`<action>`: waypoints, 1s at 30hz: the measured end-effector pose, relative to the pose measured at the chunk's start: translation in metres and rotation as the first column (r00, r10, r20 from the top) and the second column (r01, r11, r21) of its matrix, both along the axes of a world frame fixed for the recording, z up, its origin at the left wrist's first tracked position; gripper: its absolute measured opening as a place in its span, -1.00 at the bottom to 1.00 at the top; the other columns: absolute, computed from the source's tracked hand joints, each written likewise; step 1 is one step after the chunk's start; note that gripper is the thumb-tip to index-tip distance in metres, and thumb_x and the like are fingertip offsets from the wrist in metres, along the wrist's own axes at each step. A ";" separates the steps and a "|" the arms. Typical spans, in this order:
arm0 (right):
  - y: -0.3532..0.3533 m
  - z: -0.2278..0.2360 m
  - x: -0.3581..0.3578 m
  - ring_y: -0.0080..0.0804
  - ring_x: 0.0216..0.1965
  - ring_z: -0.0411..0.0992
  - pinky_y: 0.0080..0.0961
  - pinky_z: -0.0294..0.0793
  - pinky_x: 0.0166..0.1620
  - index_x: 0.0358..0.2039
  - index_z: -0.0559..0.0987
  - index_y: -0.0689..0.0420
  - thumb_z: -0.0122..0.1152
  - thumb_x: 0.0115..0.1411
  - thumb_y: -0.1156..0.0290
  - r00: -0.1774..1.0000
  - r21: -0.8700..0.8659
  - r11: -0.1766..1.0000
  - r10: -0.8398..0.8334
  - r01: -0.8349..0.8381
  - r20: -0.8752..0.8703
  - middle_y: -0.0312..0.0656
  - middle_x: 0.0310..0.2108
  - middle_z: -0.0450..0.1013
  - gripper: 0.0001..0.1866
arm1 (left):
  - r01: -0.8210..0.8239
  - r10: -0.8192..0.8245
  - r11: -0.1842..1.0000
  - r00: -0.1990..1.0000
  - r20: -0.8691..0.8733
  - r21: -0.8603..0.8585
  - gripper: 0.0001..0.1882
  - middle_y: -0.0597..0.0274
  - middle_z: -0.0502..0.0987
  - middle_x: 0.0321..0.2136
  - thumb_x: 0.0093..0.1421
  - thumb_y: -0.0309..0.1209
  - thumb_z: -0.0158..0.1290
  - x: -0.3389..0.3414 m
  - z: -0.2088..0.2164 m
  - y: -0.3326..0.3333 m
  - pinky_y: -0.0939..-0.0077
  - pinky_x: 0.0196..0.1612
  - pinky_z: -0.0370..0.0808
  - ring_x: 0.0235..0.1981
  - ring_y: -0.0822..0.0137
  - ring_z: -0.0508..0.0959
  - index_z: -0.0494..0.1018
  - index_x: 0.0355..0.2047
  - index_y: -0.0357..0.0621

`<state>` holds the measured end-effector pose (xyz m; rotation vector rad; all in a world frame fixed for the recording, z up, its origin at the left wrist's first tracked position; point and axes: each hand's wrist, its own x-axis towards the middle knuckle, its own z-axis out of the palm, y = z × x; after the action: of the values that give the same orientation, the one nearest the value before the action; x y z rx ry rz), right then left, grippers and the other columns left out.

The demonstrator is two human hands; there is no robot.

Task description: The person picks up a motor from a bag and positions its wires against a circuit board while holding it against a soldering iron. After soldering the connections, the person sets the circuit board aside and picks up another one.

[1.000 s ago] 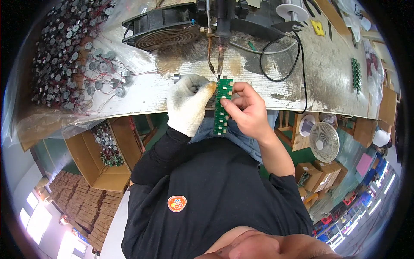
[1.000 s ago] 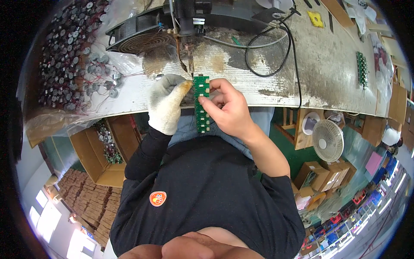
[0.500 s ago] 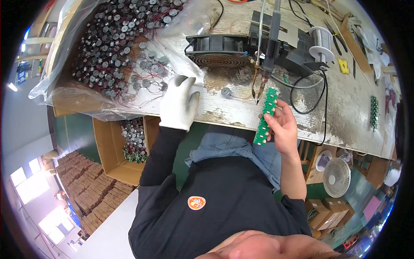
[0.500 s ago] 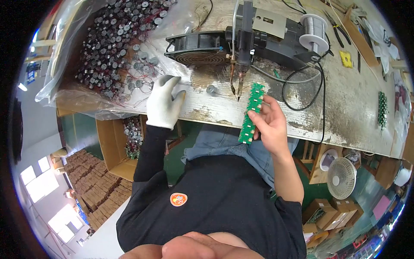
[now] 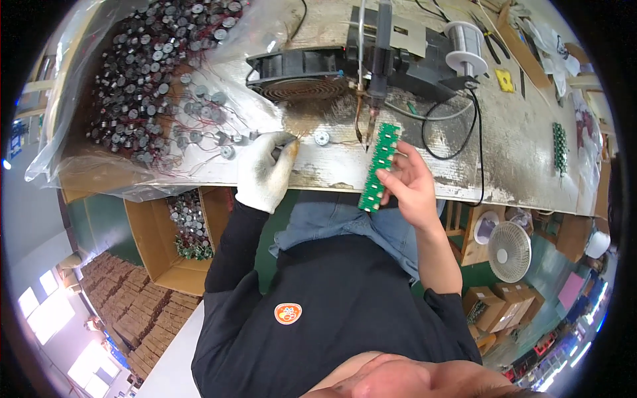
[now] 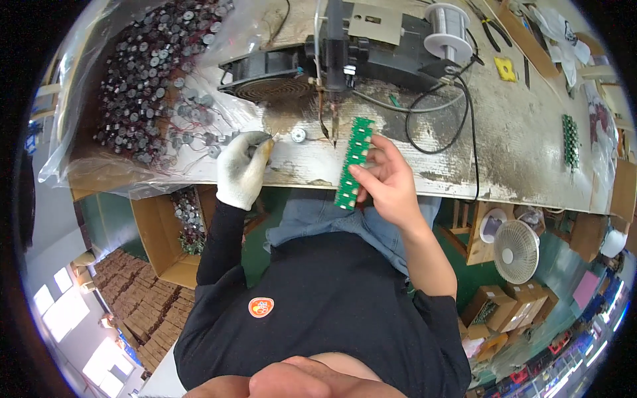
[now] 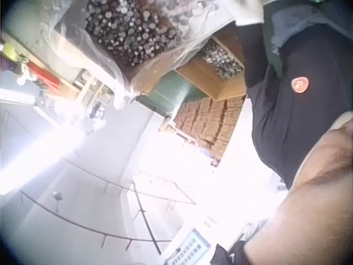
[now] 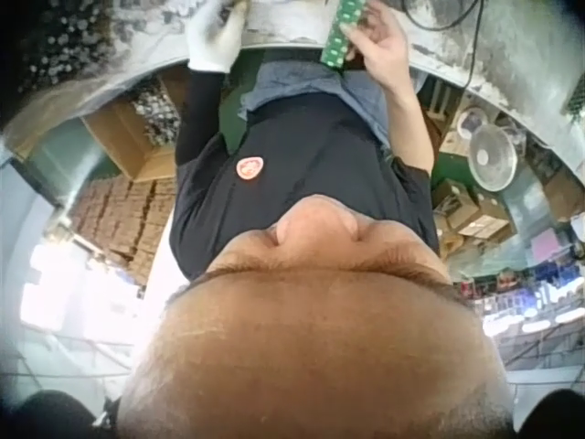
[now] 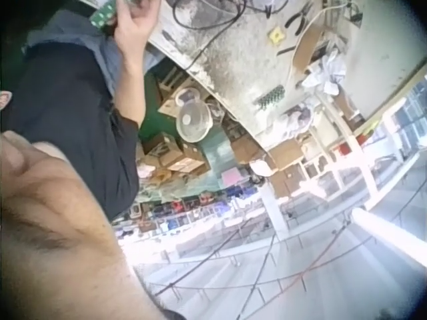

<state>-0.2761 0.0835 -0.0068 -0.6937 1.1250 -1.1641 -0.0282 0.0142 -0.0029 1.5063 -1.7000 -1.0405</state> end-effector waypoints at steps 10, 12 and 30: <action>0.002 0.003 0.007 -0.56 -0.38 0.46 -0.70 0.46 -0.48 0.11 0.23 0.27 0.15 0.13 0.64 0.997 -0.019 0.997 0.075 -0.075 0.003 -0.12 -0.19 0.39 -0.47 | 0.071 -0.021 0.983 0.960 -0.279 0.171 -0.86 0.20 0.48 -0.46 0.12 -0.44 0.12 -0.056 0.001 0.028 0.56 -0.37 0.39 -0.47 0.43 0.45 0.51 -0.35 -0.26; 0.003 0.005 0.007 -0.59 -0.39 0.45 -0.72 0.45 -0.48 0.11 0.23 0.27 0.14 0.13 0.64 0.997 -0.016 0.997 0.074 -0.074 0.002 -0.13 -0.17 0.40 -0.47 | 0.061 0.012 0.968 0.957 -0.288 0.244 -0.86 0.23 0.51 -0.46 0.14 -0.44 0.10 -0.061 -0.003 0.028 0.60 -0.37 0.40 -0.46 0.47 0.47 0.50 -0.35 -0.29; 0.005 0.006 0.011 -0.62 -0.38 0.44 -0.73 0.43 -0.47 0.13 0.21 0.28 0.15 0.14 0.63 0.997 -0.081 0.995 0.062 -0.066 -0.052 -0.13 -0.15 0.40 -0.45 | 0.176 0.256 0.812 0.750 -0.610 0.557 -0.83 0.22 0.55 -0.42 0.20 -0.42 0.06 -0.067 0.004 0.018 0.60 -0.38 0.51 -0.46 0.48 0.54 0.46 -0.28 -0.30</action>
<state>-0.2654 0.0884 -0.0008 -0.8207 1.0929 -1.1495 -0.0954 0.0318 0.0014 1.2419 -0.8458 -1.9291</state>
